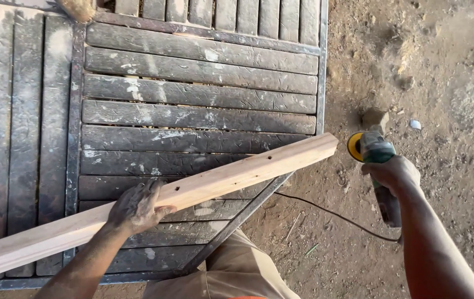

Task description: Using an angle grinder with a sanding disc to smooth the surface of a wooden board on a metal workbench.

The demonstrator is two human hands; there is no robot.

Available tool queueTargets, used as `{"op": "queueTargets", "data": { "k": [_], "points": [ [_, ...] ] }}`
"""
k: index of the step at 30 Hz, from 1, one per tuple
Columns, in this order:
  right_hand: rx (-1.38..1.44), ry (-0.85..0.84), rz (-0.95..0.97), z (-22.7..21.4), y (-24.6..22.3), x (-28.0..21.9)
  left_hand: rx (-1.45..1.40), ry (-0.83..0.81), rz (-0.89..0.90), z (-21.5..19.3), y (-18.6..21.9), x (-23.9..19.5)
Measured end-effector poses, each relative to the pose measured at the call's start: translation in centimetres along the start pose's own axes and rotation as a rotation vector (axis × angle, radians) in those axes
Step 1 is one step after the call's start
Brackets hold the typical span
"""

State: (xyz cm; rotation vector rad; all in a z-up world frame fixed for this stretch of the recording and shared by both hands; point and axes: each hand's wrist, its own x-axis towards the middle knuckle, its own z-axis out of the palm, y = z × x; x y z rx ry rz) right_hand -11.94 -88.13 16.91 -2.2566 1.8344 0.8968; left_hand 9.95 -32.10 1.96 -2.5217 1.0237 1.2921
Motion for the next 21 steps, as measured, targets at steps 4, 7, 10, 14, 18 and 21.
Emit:
{"op": "queueTargets", "data": {
  "k": [4, 7, 10, 14, 18, 21],
  "points": [
    [0.186, 0.015, 0.052, 2.2, 0.9, -2.2, 0.07, 0.259, 0.082, 2.7, -0.1, 0.2],
    [0.343, 0.014, 0.084, 4.4, 1.3, -4.9, 0.069, 0.203, 0.065, 1.9, 0.6, -0.2],
    [0.517, -0.003, 0.095, 6.1, 1.0, -6.9, 0.105, 0.239, 0.077, 0.9, -0.4, 0.6],
    [0.578, -0.021, 0.063, 5.3, -0.3, -10.6, 0.124, 0.722, 0.223, -0.2, -1.6, 1.6],
    [0.377, -0.03, -0.001, 3.1, -2.8, -14.9, 0.061, 0.838, 0.181, 1.4, -1.8, 0.6],
    [0.334, -0.016, -0.059, 2.8, -5.1, -17.5, 0.044, 0.97, 0.193, 0.6, -3.3, -3.8]
  ]
}}
